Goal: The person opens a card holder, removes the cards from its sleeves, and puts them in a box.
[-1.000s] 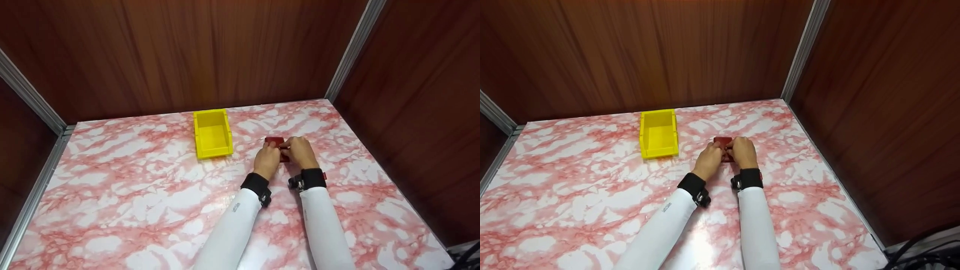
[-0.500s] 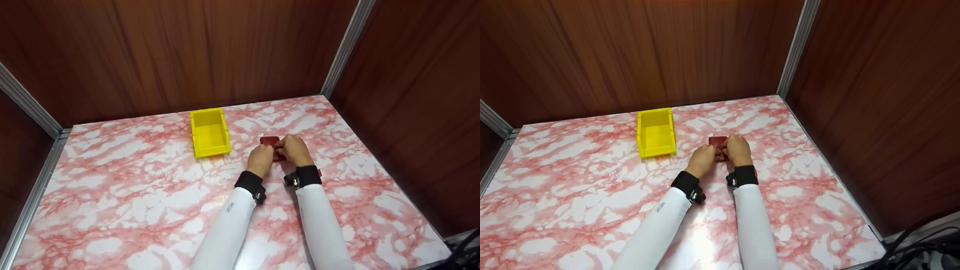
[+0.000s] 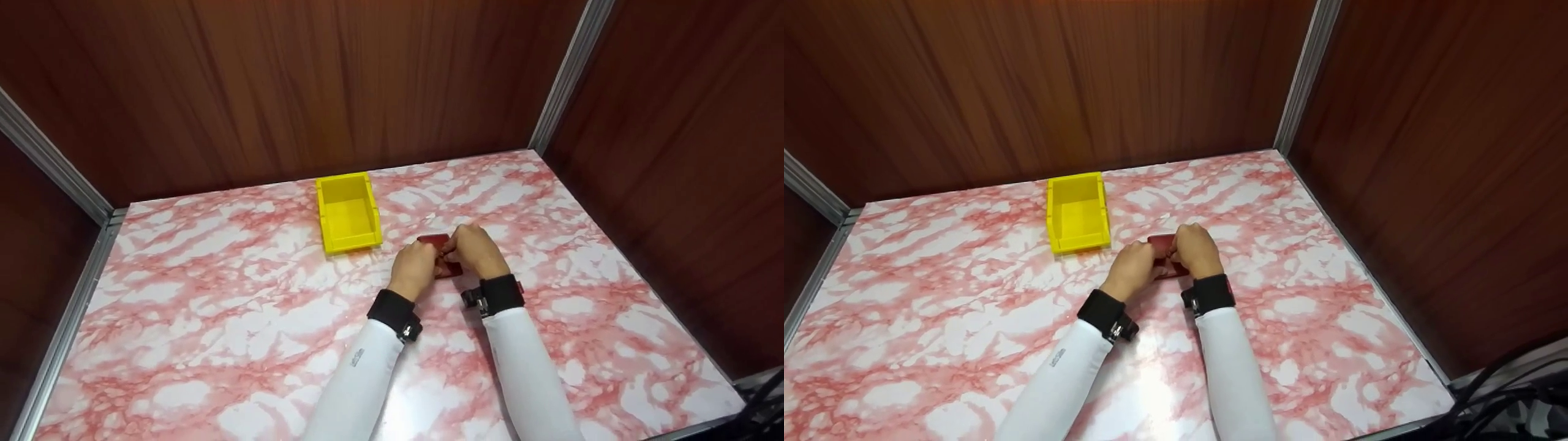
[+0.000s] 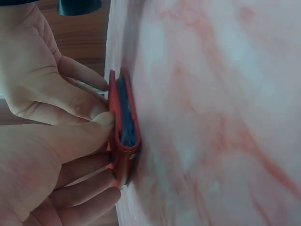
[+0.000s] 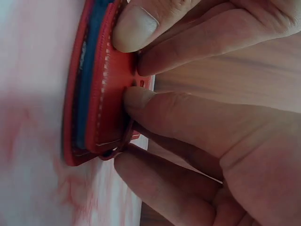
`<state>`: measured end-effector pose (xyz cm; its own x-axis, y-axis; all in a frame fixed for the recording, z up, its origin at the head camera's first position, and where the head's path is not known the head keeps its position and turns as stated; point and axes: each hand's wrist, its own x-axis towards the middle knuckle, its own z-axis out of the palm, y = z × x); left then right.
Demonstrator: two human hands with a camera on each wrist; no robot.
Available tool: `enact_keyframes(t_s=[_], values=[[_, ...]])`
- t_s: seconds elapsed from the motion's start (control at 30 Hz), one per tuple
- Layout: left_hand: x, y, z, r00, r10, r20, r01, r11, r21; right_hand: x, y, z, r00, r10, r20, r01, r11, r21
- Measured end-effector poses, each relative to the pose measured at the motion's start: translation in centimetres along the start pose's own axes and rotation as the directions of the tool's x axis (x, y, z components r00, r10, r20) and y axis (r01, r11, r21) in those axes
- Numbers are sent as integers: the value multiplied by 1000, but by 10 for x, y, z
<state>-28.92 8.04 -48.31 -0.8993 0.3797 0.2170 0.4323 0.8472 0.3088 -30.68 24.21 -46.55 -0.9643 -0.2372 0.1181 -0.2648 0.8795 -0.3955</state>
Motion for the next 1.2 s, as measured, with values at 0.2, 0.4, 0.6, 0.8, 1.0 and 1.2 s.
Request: enact_keyframes(t_s=[0.2, 0.4, 0.6, 0.8, 1.0, 1.2], values=[[-16, -12, -10, 1000, -1, 24, 1, 1000, 18, -3, -19, 6, 997, -66, 36, 66, 998, -9], [-30, -18, -17, 999, -5, 44, 3, 999, 38, -7, -37, 11, 996, -76, 49, 78, 996, -45], [-46, -27, -25, 1000, 11, 2, -11, 999, 49, -13, -50, 18, 989, -146, 37, 147, 989, -24], [-63, -35, -35, 1000, 0, -18, 1, 999, 49, -14, -69, 24, 977, -201, 65, 204, 978, -37], [-78, -42, -43, 1000, -12, -28, 14, 998, 57, -18, -86, 30, 969, -232, 83, 235, 971, -33], [-91, -53, -55, 999, -53, 3, 53, 998, 33, -19, -97, 40, 948, -311, 69, 308, 950, 46]])
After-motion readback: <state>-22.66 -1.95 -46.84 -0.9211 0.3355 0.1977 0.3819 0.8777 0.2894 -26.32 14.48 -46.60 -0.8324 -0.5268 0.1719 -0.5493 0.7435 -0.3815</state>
